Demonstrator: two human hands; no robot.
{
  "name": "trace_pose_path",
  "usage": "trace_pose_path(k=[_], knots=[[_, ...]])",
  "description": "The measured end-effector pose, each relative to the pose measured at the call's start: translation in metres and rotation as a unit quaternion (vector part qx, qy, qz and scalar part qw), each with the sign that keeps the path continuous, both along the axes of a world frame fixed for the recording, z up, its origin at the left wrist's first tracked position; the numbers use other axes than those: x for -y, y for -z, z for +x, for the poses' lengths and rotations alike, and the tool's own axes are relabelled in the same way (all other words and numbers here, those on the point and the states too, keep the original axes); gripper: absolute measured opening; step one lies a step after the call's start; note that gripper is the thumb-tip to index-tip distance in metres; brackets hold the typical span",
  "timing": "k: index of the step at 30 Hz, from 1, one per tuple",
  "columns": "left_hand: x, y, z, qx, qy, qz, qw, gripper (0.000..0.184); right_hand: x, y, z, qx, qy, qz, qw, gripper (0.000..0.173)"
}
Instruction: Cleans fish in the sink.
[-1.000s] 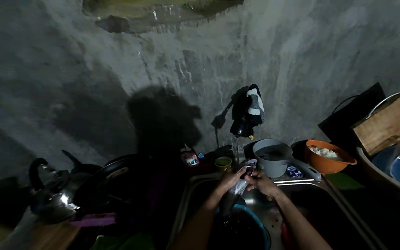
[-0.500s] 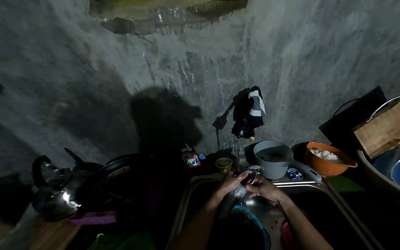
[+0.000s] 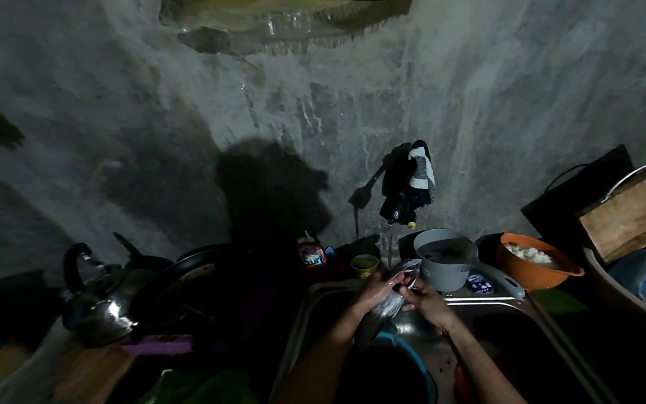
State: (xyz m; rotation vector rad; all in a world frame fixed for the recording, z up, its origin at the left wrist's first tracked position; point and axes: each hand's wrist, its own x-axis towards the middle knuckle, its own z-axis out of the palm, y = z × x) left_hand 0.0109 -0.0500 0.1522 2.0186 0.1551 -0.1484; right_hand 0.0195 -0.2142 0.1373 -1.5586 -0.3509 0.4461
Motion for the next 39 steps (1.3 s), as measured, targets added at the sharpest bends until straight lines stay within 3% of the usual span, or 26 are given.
trace_pose_path(k=[15,22,27,33,36,39], knots=[[0.008,-0.009,0.006,0.008,0.005,-0.026,1.0,0.047,0.006,-0.01,0.007,-0.042,-0.071,-0.036,0.996,0.031],[0.012,-0.01,0.005,0.007,-0.009,-0.061,0.998,0.044,0.0,0.008,0.007,0.1,0.077,0.001,0.992,0.018],[0.016,-0.018,0.003,0.017,-0.006,-0.029,0.999,0.035,0.005,-0.009,0.008,0.012,0.017,-0.018,1.0,0.022],[0.011,-0.004,0.023,0.031,0.005,-0.003,1.0,0.039,0.007,-0.013,0.013,-0.057,-0.011,-0.009,0.998,0.035],[0.012,-0.001,0.023,0.032,0.002,-0.017,0.999,0.036,0.005,-0.009,0.014,-0.045,0.002,0.012,0.999,0.028],[0.014,-0.003,0.019,0.02,-0.008,-0.042,0.999,0.033,0.003,-0.003,0.013,0.043,0.06,0.025,0.997,0.014]])
